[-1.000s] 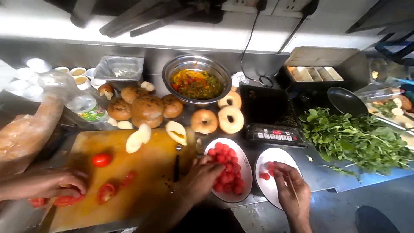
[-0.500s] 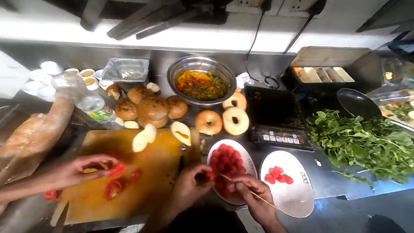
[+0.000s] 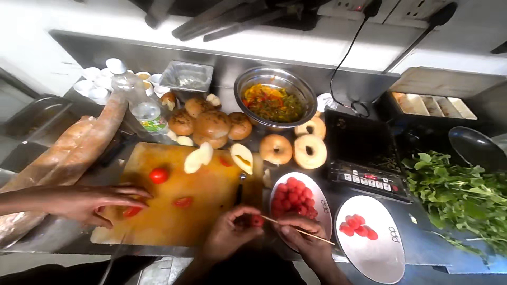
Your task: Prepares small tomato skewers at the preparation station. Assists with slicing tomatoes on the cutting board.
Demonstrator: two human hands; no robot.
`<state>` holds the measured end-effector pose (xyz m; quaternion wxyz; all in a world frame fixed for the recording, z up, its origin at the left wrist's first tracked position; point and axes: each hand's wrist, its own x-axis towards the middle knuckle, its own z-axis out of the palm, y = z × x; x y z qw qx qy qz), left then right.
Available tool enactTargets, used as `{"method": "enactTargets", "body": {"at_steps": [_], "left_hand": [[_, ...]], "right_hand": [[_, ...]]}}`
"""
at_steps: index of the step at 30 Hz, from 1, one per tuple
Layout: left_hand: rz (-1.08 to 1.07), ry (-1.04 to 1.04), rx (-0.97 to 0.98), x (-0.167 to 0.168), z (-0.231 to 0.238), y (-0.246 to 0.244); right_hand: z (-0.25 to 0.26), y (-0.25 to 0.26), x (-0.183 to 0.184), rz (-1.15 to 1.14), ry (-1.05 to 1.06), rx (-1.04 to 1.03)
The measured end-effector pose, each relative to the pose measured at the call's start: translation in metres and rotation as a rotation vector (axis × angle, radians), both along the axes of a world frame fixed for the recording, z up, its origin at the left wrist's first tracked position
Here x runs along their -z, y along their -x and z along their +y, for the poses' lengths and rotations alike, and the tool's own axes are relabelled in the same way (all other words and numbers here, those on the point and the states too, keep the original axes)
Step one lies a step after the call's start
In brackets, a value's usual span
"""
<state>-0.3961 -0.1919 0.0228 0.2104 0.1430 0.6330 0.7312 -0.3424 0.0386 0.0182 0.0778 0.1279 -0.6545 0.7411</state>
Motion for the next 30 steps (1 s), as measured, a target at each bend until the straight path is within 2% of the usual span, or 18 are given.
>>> {"method": "enactTargets", "body": {"at_steps": [4,9,14,22,30], "left_hand": [[-0.017,0.011,-0.035,-0.001,-0.003,-0.005],[-0.026,-0.036,-0.038,-0.001,-0.008,-0.008],[-0.009,-0.032,-0.065,0.005,-0.012,-0.010],[0.043,-0.109,-0.039,0.010,-0.015,-0.013],[0.064,-0.071,-0.063,0.009,-0.017,-0.014]], "right_hand": [[-0.005,0.000,0.000,0.015,-0.038,-0.101],[-0.008,0.000,0.001,0.021,-0.059,-0.091],[-0.011,0.000,0.001,0.031,-0.061,0.019],[-0.019,-0.003,0.005,0.018,-0.025,-0.042],[-0.020,-0.005,0.004,0.042,-0.037,-0.036]]}}
